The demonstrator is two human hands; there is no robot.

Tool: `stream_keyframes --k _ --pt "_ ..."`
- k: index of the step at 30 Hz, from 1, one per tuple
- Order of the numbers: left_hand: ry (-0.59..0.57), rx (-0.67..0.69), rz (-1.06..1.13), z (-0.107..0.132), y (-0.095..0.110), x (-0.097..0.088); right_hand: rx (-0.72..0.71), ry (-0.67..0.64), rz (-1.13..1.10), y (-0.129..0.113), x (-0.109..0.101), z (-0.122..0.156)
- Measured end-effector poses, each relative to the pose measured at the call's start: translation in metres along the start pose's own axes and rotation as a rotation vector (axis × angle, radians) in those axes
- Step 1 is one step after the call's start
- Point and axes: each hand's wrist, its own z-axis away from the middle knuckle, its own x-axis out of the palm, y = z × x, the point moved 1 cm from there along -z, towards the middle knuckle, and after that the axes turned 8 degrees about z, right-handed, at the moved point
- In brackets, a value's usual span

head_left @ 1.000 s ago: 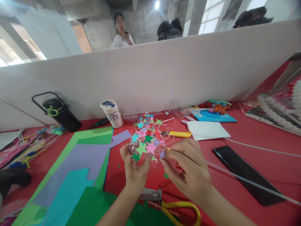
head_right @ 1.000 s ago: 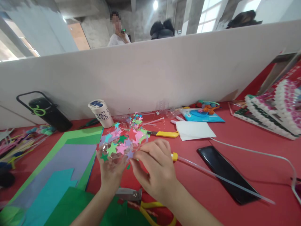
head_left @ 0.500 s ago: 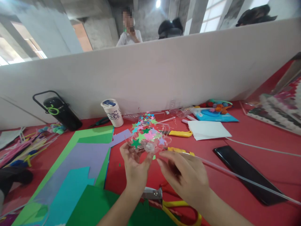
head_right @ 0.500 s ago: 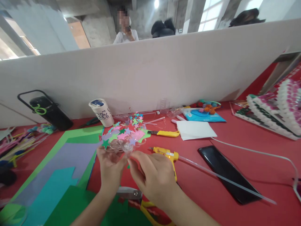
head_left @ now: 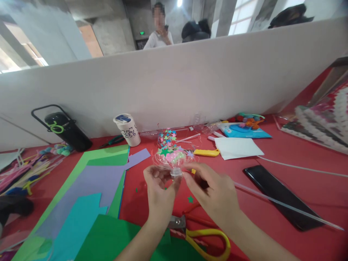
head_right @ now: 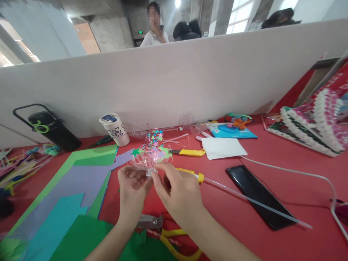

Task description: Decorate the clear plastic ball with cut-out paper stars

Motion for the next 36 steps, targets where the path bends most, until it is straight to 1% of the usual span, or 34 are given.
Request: stream_keyframes --k 4,9,13,14,16,19,22,25,27,31,36 --pt "-0.013 0.027 -0.029 0.001 0.000 0.001 0.050 -0.030 -0.061 -0.001 -0.001 -0.002" --pt "-0.021 0.080 -0.115 0.003 -0.001 0.000 0.147 -0.062 -0.157 -0.001 -0.001 -0.004" --pt "-0.044 0.110 -0.127 0.003 -0.002 -0.002 0.197 -0.086 -0.262 -0.002 -0.005 -0.005" --pt "-0.049 0.116 -0.128 0.003 -0.003 -0.003 0.191 -0.075 -0.266 -0.002 -0.007 -0.005" --pt "-0.053 0.122 -0.139 0.002 -0.003 -0.004 0.135 -0.036 -0.235 -0.002 -0.012 -0.007" --pt "-0.050 0.120 -0.160 0.002 -0.002 -0.004 -0.036 0.024 -0.148 0.002 -0.017 -0.009" --pt "-0.072 0.105 -0.167 0.001 -0.003 -0.004 -0.194 0.043 -0.080 0.007 -0.019 -0.010" --pt "-0.100 0.089 -0.180 0.001 -0.002 -0.004 -0.282 0.069 -0.020 0.009 -0.018 -0.009" --pt "-0.110 0.078 -0.187 0.001 -0.002 -0.005 -0.283 0.070 -0.032 0.009 -0.018 -0.009" --pt "-0.108 0.022 -0.142 -0.001 0.000 -0.004 -0.172 0.034 -0.077 0.008 -0.022 -0.012" --pt "-0.099 -0.045 -0.073 -0.004 0.002 -0.003 -0.108 0.088 -0.042 0.007 -0.030 -0.015"
